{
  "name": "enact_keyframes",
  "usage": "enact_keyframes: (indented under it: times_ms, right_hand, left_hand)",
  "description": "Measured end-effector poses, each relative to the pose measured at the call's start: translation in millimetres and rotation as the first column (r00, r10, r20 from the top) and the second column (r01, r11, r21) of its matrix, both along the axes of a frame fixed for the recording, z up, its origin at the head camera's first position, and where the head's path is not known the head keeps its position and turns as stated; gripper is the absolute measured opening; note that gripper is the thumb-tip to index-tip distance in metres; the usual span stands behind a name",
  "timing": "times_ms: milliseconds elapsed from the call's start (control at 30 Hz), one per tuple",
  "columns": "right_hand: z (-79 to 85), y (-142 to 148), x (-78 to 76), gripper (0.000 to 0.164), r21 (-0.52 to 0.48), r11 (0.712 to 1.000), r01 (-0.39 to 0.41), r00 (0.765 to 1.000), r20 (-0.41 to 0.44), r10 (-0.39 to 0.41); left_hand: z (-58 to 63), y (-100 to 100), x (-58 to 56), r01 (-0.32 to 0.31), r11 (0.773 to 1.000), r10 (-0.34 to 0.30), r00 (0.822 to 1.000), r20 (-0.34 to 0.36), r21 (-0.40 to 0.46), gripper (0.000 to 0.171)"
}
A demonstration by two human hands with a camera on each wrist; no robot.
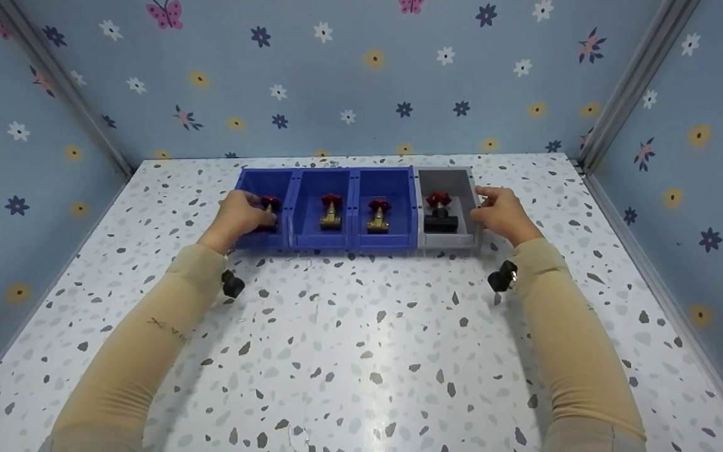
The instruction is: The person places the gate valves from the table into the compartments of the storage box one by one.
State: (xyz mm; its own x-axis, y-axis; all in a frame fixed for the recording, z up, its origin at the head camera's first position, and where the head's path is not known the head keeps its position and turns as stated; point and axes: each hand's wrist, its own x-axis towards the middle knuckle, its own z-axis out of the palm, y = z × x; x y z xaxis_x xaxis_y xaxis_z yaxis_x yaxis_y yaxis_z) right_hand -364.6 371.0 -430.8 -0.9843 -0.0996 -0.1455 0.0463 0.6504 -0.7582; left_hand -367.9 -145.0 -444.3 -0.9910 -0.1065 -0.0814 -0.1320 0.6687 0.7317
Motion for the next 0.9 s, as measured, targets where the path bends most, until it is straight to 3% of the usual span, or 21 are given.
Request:
enact_keyframes:
  times_ms: [33, 133, 300, 533, 900]
  right_hand:
    - [-0.2, 0, 0.0, 0.073, 0.001, 1.000, 0.002, 1.000, 0.001, -0.002]
    - [-0.7, 0, 0.2, 0.073, 0.002, 1.000, 0.005, 1.000, 0.005, -0.006]
    - [-0.5, 1, 0.9, 0.073, -0.005, 1.000, -0.005, 1.000, 0.015, 0.005]
    - [-1.9, -2, -2.1, 0.073, -0.008, 1.000, -0.019, 1.000, 0.009, 0.019]
    - [0.6, -8, 3.0, 0.070, -0.004, 1.000, 0.002, 1.000, 0.031, -0.001]
  left_hand:
    - [15.0, 5, 12.9, -0.009, 1.000, 0.009, 1.000, 0.008, -0.014, 0.020]
    - [18.4, 5, 16.4, -0.005, 1.000, 0.005, 1.000, 0.003, -0.011, 0.017]
    - [24.4, 6, 21.1, 0.022, 0.999, -0.023, 1.000, 0.014, 0.046, 0.033]
    - [29.6, 4, 23.9, 0.028, 0.991, -0.030, 1.000, 0.008, 0.131, 0.064]
    - [31.9, 5, 30.2, 0.022, 0.979, -0.025, 1.000, 0.009, 0.204, 0.063]
